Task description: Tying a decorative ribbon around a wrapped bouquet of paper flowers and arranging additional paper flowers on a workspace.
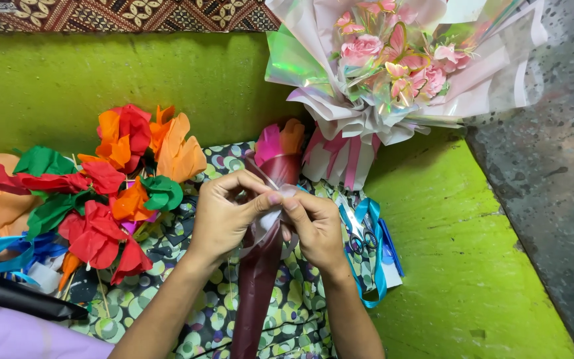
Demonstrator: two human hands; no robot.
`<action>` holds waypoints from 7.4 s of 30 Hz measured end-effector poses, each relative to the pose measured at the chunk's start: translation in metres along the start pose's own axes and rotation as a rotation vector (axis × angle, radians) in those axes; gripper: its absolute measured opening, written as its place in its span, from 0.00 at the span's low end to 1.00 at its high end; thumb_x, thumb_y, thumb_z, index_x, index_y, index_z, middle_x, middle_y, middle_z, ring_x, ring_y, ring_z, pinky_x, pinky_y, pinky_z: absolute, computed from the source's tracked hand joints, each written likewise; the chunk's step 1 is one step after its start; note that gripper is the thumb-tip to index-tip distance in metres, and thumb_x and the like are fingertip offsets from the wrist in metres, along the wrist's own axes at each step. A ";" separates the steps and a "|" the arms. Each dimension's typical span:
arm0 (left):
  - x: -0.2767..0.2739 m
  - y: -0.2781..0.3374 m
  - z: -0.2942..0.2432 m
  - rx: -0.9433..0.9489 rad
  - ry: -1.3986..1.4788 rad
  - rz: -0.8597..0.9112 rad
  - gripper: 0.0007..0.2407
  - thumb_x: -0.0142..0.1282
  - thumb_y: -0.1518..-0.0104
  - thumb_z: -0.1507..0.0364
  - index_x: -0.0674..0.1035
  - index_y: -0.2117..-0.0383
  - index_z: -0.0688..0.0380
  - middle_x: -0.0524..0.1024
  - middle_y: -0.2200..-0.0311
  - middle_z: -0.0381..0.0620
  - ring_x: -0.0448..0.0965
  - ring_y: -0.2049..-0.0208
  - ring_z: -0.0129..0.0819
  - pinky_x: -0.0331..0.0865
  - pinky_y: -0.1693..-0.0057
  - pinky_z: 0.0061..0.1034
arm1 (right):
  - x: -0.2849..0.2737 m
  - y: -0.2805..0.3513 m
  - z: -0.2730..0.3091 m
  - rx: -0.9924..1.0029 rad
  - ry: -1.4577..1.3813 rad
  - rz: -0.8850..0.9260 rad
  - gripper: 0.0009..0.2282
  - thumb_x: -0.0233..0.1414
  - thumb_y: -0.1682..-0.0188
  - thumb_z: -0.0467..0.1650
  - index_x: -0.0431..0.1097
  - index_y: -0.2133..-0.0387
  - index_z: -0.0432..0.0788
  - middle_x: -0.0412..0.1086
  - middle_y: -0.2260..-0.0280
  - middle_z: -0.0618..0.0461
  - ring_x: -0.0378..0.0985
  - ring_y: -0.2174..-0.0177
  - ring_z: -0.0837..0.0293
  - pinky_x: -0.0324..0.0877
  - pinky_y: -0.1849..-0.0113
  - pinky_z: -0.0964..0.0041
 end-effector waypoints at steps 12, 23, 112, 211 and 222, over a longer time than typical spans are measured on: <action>-0.003 0.007 0.006 -0.055 -0.109 -0.061 0.07 0.70 0.47 0.69 0.86 0.69 0.59 0.81 0.74 0.46 0.77 0.72 0.23 0.76 0.64 0.17 | 0.007 -0.005 0.013 0.011 0.141 -0.109 0.16 0.51 0.44 0.27 0.73 0.85 0.40 0.63 0.95 0.54 0.62 0.88 0.65 0.64 0.79 0.72; 0.001 0.012 0.020 0.027 -0.043 0.056 0.07 0.53 0.38 0.65 0.73 0.66 0.54 0.83 0.61 0.50 0.85 0.60 0.33 0.77 0.53 0.23 | 0.005 -0.017 0.026 -0.073 0.437 -0.186 0.13 0.49 0.44 0.34 0.81 0.67 0.40 0.70 0.87 0.59 0.74 0.80 0.66 0.68 0.73 0.70; -0.070 0.081 0.095 -0.269 -1.078 0.295 0.19 0.44 0.36 0.56 0.70 0.42 0.48 0.62 0.40 0.46 0.71 0.45 0.48 0.74 0.49 0.48 | -0.106 0.077 -0.112 0.269 1.050 -0.247 0.18 0.46 0.43 0.31 0.55 0.44 0.33 0.62 0.48 0.36 0.65 0.51 0.42 0.67 0.52 0.49; -0.029 0.108 0.164 -0.177 -1.032 0.074 0.20 0.59 0.43 0.54 0.74 0.86 0.52 0.75 0.87 0.40 0.71 0.84 0.32 0.60 0.75 0.32 | -0.078 0.119 -0.152 0.520 -0.319 -0.205 0.17 0.48 0.45 0.36 0.68 0.83 0.43 0.76 0.67 0.46 0.78 0.63 0.52 0.67 0.51 0.53; -0.033 0.103 0.147 0.001 -0.850 0.099 0.16 0.59 0.39 0.67 0.68 0.85 0.53 0.64 0.85 0.39 0.59 0.76 0.31 0.56 0.65 0.26 | -0.043 0.107 -0.141 0.556 -0.100 0.181 0.22 0.54 0.55 0.52 0.62 0.80 0.47 0.60 0.80 0.62 0.59 0.79 0.67 0.55 0.75 0.74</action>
Point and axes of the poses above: each hand's wrist, its own y-axis away from the middle knuckle, its own x-axis out of the palm, z = x × y, the point moved 2 cm from there along -y, towards the middle knuckle
